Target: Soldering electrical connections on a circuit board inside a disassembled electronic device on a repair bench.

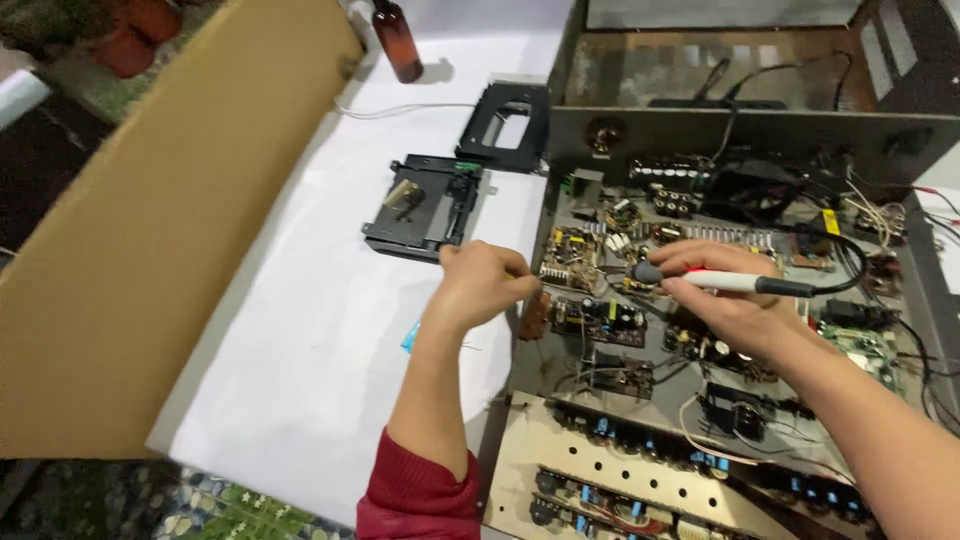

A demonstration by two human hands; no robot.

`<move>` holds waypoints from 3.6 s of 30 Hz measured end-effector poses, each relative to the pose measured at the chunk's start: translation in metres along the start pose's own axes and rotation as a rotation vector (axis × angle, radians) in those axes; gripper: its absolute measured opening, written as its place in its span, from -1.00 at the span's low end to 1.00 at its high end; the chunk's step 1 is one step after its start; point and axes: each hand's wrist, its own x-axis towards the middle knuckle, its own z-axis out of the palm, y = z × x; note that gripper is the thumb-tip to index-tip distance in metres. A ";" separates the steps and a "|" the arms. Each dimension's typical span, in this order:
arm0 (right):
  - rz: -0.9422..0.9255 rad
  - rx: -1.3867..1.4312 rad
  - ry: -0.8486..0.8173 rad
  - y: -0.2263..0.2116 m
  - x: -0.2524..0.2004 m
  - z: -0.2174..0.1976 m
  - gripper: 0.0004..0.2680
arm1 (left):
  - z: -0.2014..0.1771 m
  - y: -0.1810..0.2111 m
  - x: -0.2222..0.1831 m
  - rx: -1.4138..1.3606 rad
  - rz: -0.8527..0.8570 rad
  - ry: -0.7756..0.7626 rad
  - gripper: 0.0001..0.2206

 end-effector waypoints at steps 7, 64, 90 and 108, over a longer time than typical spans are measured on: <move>0.116 0.116 0.057 -0.007 0.003 -0.002 -0.96 | 0.004 -0.005 -0.002 0.168 0.082 0.077 -0.75; 0.083 0.127 -0.071 0.027 -0.013 -0.007 -0.95 | 0.063 -0.009 0.012 0.334 0.300 -0.121 -0.82; 0.045 0.216 0.056 0.027 -0.013 -0.016 -0.94 | 0.035 0.003 0.000 0.316 0.255 -0.072 -0.82; 0.066 0.147 -0.011 0.029 -0.013 -0.007 -0.93 | 0.058 -0.003 0.011 0.353 0.302 -0.061 -0.80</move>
